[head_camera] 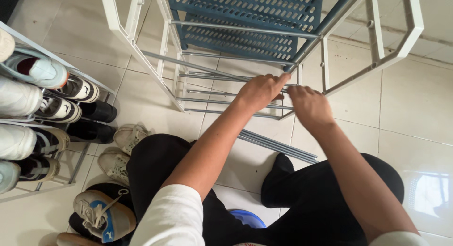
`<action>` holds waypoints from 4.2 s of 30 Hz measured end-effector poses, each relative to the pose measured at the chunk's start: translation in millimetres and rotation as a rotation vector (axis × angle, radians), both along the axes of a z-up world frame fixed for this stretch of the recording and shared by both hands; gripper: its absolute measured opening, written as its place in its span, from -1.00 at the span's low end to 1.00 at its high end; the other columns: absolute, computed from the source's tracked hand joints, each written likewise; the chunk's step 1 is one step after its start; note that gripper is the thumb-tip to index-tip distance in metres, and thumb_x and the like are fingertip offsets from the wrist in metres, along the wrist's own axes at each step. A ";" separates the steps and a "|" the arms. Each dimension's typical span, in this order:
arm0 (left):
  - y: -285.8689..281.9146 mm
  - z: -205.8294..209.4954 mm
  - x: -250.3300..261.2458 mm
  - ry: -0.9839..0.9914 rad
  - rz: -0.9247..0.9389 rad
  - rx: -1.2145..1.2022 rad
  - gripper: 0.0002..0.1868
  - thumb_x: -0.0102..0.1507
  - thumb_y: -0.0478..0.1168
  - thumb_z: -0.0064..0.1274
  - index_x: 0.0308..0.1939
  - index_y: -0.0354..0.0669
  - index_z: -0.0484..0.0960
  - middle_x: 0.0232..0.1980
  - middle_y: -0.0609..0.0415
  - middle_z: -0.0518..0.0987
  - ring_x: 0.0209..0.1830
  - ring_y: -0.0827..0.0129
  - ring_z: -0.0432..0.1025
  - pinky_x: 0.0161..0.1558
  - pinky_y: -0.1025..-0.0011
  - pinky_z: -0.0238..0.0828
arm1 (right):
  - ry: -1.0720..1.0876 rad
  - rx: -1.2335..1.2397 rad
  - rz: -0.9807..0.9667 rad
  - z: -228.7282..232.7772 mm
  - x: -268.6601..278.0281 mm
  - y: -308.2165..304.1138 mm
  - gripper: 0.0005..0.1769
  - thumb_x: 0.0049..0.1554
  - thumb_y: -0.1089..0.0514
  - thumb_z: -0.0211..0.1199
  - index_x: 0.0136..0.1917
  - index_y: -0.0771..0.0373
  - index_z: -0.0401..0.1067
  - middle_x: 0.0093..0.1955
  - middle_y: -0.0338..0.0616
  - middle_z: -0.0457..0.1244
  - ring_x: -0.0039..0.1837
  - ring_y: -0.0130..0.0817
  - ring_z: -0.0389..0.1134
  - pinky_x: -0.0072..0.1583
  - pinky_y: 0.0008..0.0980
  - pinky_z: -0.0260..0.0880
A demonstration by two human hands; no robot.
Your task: The person removes several pairs of shoes from a metal shoe rack and places them on the floor. Then, the person disassembles the metal shoe rack by removing the horizontal bars one by one.
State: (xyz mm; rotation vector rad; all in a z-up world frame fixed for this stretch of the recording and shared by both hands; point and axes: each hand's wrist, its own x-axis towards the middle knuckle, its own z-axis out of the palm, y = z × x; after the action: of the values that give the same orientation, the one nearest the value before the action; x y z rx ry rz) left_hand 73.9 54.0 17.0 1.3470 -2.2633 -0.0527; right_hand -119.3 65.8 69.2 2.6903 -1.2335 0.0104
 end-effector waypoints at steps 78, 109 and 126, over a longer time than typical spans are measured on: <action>121.3 -185.9 103.1 -0.186 0.436 0.486 -0.40 0.19 -0.13 0.19 0.25 -0.29 0.38 0.16 -0.15 0.42 0.06 0.08 0.42 0.08 0.16 0.40 | -0.404 0.197 0.106 -198.3 35.0 37.2 -0.97 0.16 0.20 0.28 -0.14 0.17 0.48 -0.20 -0.18 0.35 -0.07 -0.19 0.43 -0.06 -0.23 0.49; 67.8 12.2 168.7 -0.023 0.859 -0.020 -0.20 0.07 -0.10 0.29 0.24 -0.47 0.29 0.37 -0.57 0.16 0.45 -0.49 -0.01 0.36 -0.23 -0.01 | -0.507 0.100 -0.616 -94.6 -44.8 -66.1 0.06 0.14 0.13 0.36 0.65 0.37 -0.25 0.46 0.40 -0.07 0.40 0.38 0.09 0.39 0.16 0.20; 75.2 3.6 194.5 0.246 1.105 0.123 -0.41 0.39 0.09 -0.10 0.22 -0.41 0.26 0.07 -0.30 0.51 -0.10 -0.15 0.54 -0.04 -0.06 0.44 | 0.227 0.024 -0.535 -23.0 15.9 59.1 -0.07 0.17 -0.25 0.13 0.58 0.36 0.01 0.61 0.65 -0.34 0.58 0.57 -0.35 0.51 0.30 -0.29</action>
State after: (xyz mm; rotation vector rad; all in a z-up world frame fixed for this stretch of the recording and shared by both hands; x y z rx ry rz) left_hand 268.4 129.2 20.6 2.3066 -1.0977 0.0238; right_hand -103.4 124.9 46.2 2.2137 -1.8255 -0.3698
